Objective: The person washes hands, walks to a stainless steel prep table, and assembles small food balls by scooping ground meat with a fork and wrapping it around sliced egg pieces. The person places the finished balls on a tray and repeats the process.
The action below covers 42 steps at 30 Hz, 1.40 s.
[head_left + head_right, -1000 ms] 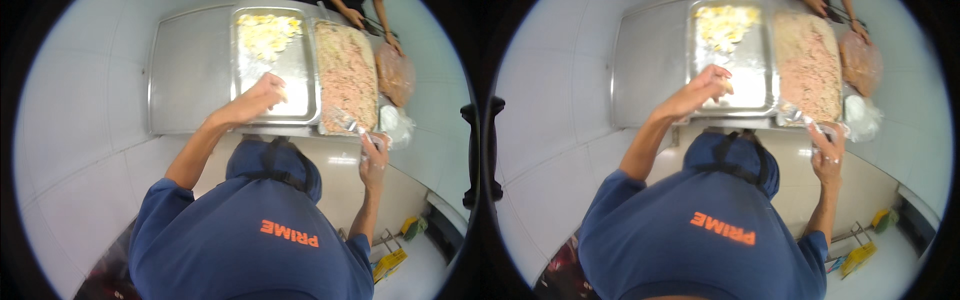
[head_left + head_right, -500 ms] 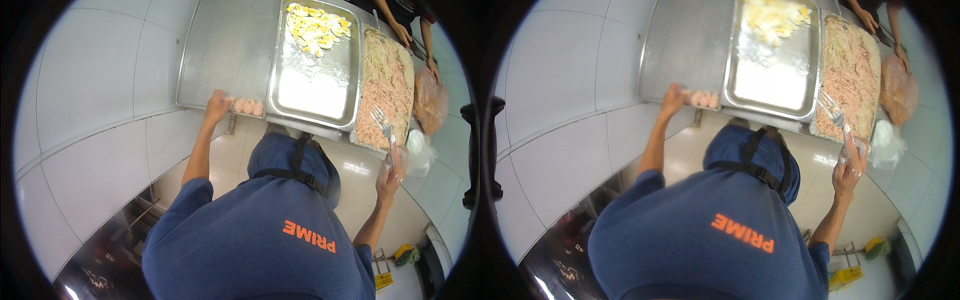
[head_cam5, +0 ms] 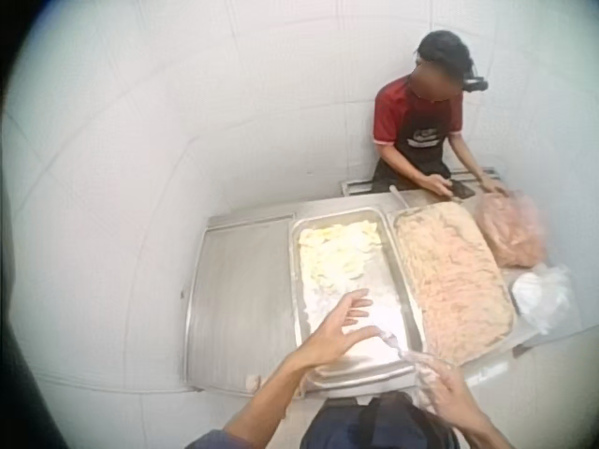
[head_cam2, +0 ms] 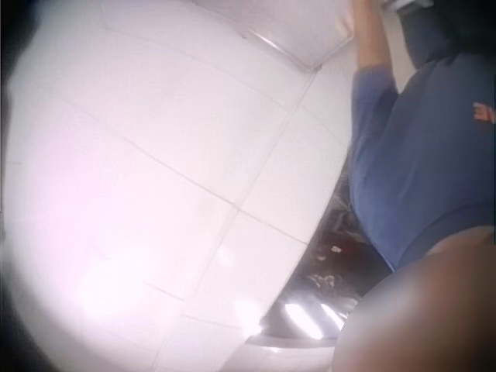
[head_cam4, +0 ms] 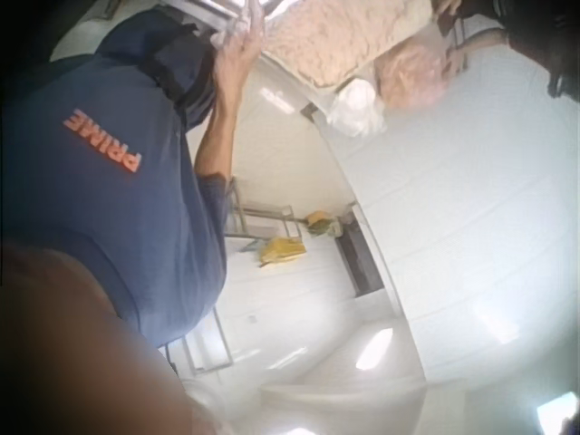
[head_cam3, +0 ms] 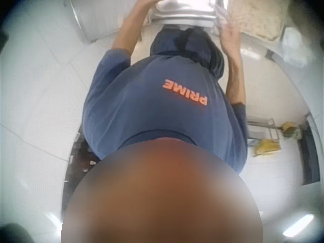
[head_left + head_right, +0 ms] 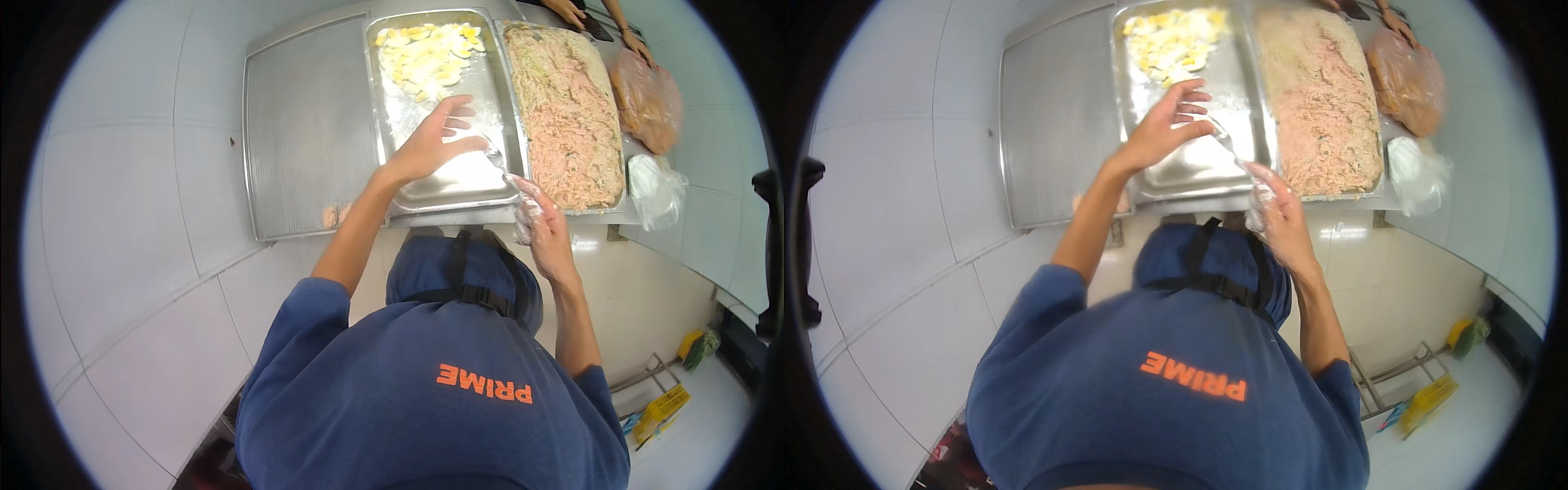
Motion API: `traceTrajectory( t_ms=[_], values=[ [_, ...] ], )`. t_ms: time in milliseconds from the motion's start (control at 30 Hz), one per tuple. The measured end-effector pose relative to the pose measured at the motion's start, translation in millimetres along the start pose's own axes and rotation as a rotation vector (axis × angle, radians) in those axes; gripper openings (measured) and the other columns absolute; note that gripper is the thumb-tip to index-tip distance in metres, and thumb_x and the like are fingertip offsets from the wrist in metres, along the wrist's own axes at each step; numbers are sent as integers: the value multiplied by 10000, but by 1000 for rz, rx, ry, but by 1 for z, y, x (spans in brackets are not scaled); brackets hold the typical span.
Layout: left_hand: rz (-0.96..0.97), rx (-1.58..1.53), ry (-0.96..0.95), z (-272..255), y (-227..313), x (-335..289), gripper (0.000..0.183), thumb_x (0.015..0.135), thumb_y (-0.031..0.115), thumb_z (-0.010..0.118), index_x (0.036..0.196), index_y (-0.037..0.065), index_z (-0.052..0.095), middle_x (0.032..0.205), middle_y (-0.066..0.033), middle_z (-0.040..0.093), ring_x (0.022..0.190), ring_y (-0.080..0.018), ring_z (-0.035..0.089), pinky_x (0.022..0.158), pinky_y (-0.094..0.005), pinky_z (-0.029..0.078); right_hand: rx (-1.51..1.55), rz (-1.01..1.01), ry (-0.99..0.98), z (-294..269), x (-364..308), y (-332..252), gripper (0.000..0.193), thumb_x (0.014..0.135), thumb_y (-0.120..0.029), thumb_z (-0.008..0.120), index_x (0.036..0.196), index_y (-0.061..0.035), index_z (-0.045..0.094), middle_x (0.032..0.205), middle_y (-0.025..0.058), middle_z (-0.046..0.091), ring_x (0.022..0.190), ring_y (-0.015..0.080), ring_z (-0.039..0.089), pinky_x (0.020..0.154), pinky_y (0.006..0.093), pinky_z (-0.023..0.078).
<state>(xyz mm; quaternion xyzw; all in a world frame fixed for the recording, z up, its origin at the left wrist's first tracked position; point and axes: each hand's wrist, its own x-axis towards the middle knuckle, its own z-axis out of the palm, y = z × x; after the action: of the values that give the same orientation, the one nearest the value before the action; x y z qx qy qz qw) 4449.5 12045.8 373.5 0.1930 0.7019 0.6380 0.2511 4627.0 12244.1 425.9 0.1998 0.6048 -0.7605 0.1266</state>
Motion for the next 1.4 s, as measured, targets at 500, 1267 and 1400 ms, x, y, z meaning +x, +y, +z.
traceTrajectory(
  t_ms=[500,1267,1400],
  values=[
    [128,979,261,-48,-164,175,252,906,185,715,1108,35,705,1093,-193,686,1069,-402,607,947,-491,488,158,-154,527,-90,-52,28,410,1112,-154,454,1497,-26,518,748,-74,365,626,42,324,565,229,296],
    [-97,775,-27,-48,-143,193,298,896,218,756,1098,17,674,1013,-134,691,915,-261,639,874,-391,520,218,-144,507,-106,-50,34,401,1112,-148,467,1490,-22,510,767,-82,366,636,35,325,579,219,296],
    [-30,785,-30,-53,-149,196,274,904,233,744,1072,28,673,1003,-132,701,910,-264,650,849,-397,523,204,-144,515,-104,-52,34,395,1112,-150,466,1483,-28,524,768,-82,360,632,36,319,577,220,286]
  ],
)
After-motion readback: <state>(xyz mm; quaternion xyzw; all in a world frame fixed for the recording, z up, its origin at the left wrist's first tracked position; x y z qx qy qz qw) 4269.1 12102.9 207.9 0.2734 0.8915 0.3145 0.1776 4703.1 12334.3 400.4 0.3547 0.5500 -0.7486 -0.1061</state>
